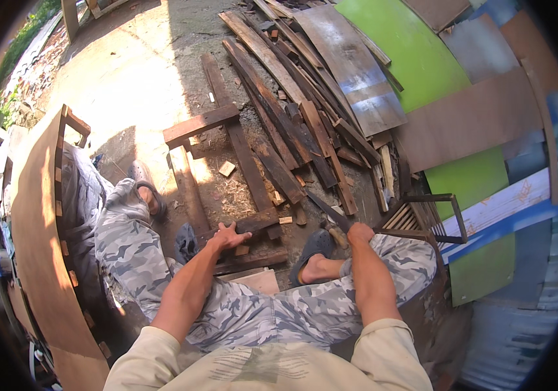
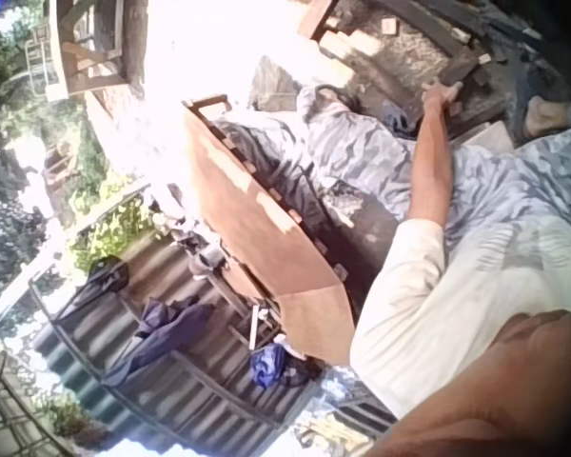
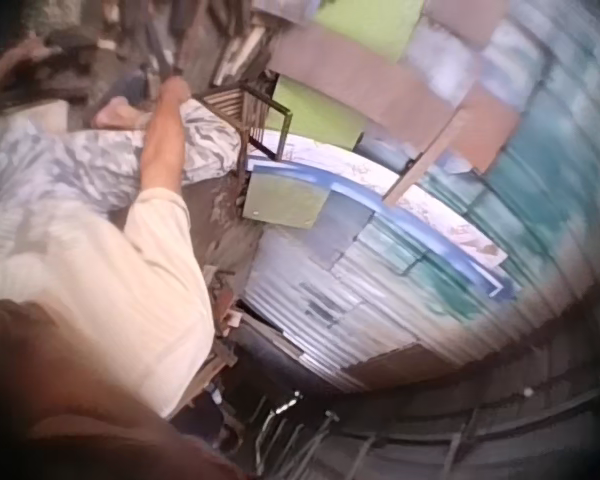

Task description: The person sits on the ground and uses a hammer to drive nails into a small wooden block, then places the block on a larger wooden frame and continues hammering. The person adjusts the wood pieces and hammers them together.

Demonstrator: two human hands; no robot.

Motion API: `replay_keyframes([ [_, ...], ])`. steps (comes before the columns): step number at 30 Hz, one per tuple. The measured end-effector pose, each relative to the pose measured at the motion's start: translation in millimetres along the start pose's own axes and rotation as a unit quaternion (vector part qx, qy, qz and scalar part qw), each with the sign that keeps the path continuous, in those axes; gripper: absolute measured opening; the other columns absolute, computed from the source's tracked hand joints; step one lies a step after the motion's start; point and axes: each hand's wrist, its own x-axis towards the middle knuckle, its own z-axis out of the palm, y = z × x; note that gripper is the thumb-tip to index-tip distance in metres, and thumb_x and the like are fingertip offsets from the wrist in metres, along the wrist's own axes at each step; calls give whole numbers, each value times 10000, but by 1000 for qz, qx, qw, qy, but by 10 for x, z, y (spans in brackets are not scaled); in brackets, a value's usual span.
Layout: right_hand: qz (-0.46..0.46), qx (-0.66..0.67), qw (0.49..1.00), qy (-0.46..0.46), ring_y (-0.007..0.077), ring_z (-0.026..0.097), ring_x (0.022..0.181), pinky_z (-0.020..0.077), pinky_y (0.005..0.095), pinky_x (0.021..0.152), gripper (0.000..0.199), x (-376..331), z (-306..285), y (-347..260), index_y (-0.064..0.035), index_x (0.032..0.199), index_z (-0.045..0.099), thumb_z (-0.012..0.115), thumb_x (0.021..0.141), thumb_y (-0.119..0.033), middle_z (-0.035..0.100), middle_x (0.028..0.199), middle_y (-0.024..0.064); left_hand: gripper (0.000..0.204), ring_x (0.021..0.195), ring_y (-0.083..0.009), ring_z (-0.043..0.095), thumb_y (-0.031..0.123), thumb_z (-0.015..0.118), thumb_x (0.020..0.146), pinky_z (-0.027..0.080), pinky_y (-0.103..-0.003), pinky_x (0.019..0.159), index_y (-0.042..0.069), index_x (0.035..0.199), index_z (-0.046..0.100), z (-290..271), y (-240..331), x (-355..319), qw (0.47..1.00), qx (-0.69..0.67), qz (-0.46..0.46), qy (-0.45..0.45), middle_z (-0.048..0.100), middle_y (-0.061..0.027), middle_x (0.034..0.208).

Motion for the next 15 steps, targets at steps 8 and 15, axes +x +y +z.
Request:
replay_keyframes([
  [8,-128,35,987,93,383,661,1147,529,497,956,315,-472,-677,-622,-62,1188,679,611,930,-230,691,1213,202,873,1469,-378,331,696,619,823,311,-479,1161,156,1496,485,-56,76,-41,999,16,17,-25,280,-195,1618],
  [15,-205,74,974,58,372,600,1240,489,498,1016,457,-999,-1288,-1423,-74,1292,619,649,937,-360,646,1306,194,781,1428,-398,416,641,611,868,324,-508,1176,84,1414,573,-40,-53,48,998,4,55,-19,512,-187,1492],
])
